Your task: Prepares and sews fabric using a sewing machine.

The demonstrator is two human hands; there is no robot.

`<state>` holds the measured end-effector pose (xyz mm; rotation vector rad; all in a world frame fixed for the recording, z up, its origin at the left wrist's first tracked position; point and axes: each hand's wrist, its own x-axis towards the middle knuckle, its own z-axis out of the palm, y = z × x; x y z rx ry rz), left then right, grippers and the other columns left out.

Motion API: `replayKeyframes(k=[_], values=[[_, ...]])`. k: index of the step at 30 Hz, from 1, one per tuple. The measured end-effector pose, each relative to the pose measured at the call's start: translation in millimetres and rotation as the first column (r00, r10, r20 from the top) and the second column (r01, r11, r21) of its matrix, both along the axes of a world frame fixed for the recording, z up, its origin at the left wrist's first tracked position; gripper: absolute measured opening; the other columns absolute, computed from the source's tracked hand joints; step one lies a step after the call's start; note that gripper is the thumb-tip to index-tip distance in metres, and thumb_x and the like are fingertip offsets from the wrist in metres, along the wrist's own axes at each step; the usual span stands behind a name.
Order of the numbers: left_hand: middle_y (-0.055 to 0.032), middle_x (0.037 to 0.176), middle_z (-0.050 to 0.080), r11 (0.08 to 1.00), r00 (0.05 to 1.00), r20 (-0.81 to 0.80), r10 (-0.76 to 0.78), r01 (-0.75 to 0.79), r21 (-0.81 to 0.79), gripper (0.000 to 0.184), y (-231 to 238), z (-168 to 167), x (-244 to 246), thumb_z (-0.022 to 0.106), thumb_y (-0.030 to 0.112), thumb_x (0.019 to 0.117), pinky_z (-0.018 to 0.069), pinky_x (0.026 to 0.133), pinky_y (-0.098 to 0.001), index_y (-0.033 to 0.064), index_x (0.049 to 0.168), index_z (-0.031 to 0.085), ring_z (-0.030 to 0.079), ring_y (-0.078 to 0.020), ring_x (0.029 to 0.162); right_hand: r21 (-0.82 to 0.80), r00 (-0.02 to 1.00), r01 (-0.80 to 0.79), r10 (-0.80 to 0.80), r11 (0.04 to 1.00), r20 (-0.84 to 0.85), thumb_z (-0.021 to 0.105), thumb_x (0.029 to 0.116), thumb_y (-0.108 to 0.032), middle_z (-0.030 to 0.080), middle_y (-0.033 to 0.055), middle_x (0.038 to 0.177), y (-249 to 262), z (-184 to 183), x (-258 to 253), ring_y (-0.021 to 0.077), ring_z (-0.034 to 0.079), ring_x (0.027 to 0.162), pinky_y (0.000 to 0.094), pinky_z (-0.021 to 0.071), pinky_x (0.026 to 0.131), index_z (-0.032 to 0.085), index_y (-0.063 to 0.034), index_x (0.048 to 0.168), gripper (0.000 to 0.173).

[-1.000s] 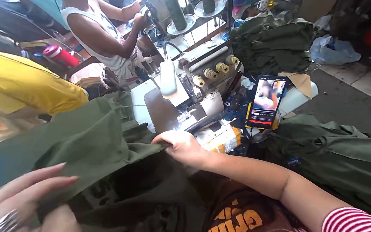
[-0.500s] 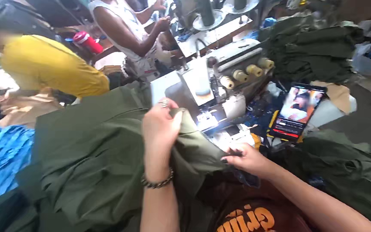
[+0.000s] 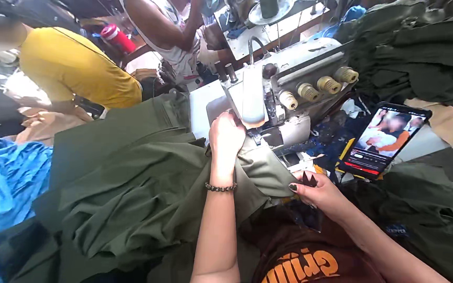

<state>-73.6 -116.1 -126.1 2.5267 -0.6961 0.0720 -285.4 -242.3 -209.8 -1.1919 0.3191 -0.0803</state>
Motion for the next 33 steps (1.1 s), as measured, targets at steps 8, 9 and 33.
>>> replayKeyframes(k=[8,9,33], values=[[-0.0151,0.127,0.067,0.994,0.927,0.363,-0.097,0.108,-0.011,0.04,77.7,-5.0,10.5,0.066,0.04,0.0977,0.0394,0.106,-0.0639,0.0102,0.124,0.07,0.059,-0.0367,0.124,-0.217,0.996,-0.093,0.088,0.972,-0.03,0.068,0.0947,-0.013,0.065,-0.0077,0.082,-1.3,0.8,-5.7,-0.0051,0.054,0.064,0.0136,0.0464,0.06,0.069,-0.0062,0.104,0.012],[-0.0174,0.133,0.065,0.999,0.884,0.466,0.031,-0.035,0.0,0.045,107.0,-10.7,4.0,0.061,0.044,0.0992,0.035,0.109,-0.0647,0.0113,0.129,0.068,0.055,-0.0399,0.13,-0.234,0.995,-0.097,0.091,0.967,-0.037,0.068,0.0954,-0.013,0.065,-0.0063,0.085,-3.9,0.6,-8.1,-0.0048,0.055,0.067,0.0142,0.0477,0.064,0.069,-0.005,0.106,0.013],[-0.0159,0.15,0.054,0.893,0.758,0.54,0.365,-0.45,0.029,0.052,232.4,-34.8,87.0,0.043,0.046,0.1075,0.0246,0.119,-0.0596,0.011,0.143,0.06,0.042,-0.0371,0.146,-0.702,0.968,-0.231,0.234,0.673,-0.094,0.056,0.1037,-0.011,0.073,0.0133,0.105,-48.1,37.2,-10.5,0.0184,0.071,0.095,0.0382,0.0561,0.092,0.072,0.0009,0.113,0.022]])
